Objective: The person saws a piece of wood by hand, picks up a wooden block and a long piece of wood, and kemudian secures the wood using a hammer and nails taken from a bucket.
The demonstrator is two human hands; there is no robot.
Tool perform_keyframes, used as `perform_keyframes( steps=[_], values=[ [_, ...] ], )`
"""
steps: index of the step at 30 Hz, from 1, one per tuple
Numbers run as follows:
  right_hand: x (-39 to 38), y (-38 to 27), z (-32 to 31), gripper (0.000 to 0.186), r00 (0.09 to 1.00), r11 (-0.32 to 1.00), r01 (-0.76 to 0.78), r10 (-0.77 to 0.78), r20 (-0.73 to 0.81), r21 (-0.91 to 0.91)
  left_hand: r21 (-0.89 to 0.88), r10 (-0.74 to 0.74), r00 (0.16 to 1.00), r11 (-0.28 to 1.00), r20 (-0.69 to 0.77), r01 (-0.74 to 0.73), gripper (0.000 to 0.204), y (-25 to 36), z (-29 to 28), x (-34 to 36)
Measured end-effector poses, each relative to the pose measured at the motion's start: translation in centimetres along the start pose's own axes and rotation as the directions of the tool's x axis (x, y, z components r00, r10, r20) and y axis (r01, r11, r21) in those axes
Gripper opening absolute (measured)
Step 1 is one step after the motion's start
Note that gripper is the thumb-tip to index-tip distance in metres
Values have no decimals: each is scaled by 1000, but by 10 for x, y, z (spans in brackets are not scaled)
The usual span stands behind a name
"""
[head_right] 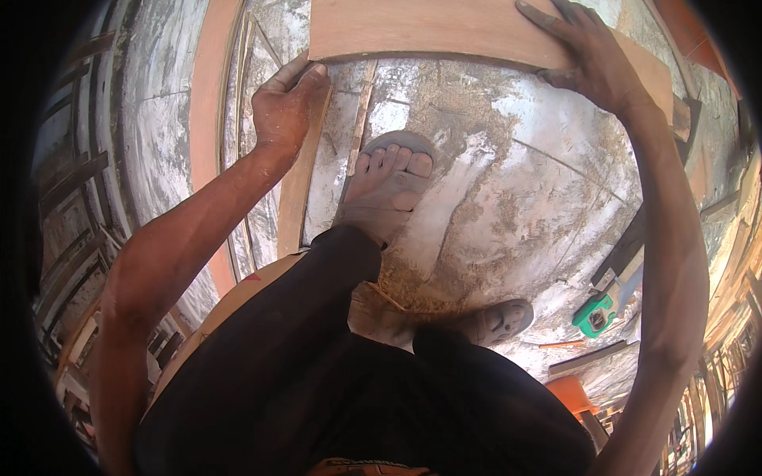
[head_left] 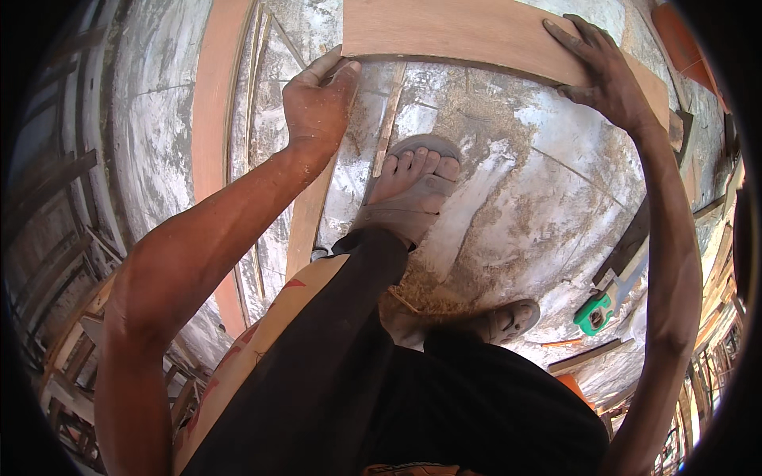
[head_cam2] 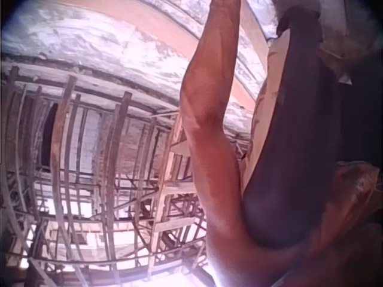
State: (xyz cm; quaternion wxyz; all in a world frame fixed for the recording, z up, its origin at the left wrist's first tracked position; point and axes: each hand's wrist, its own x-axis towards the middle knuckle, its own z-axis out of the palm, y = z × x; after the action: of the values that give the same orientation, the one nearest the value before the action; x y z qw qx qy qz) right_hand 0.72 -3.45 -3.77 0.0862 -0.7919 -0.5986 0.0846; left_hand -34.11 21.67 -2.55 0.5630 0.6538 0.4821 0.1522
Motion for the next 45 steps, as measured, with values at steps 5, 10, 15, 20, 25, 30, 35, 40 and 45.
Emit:
perform_keyframes(
  steps=[5, 10, 15, 20, 25, 30, 35, 40, 45],
  values=[
    [2, -15, -4, 105, 999, 1000, 14, -14, -32, -14, 7, -32, 999, 999, 21, 31, 38, 17, -2, -5],
    [6, -22, -12, 107, 1000, 997, -13, 12, 3, 72, 55, 35, 997, 998, 68, -39, 39, 6, -12, 7],
    [5, -23, -15, 107, 999, 999, -39, 39, -3, -5, -53, -77, 992, 995, 100, 82, 33, -6, -19, 29],
    [7, -38, -18, 112, 993, 995, -103, 103, 57, -2, -200, -297, 954, 938, -41, 283, 32, -3, -9, 31],
    [5, -37, -25, 113, 989, 992, -118, 121, 82, -39, -86, -113, 993, 990, -45, 109, 30, 20, 19, 3],
    [8, -34, -21, 112, 995, 996, -85, 87, 56, -35, -254, -149, 986, 959, -82, 123, 28, 4, 14, 0],
    [5, -35, -17, 108, 997, 997, -76, 76, 27, 13, -179, -164, 985, 972, -51, 153, 29, 9, 6, 5],
    [5, -39, -15, 104, 991, 991, -134, 134, 24, 9, 15, -48, 998, 999, -40, 49, 29, 18, 1, 2],
    [7, -44, -18, 97, 969, 971, -212, 223, 105, -107, 604, 497, 849, 626, 179, -493, 95, 32, 20, 7]
  ],
)
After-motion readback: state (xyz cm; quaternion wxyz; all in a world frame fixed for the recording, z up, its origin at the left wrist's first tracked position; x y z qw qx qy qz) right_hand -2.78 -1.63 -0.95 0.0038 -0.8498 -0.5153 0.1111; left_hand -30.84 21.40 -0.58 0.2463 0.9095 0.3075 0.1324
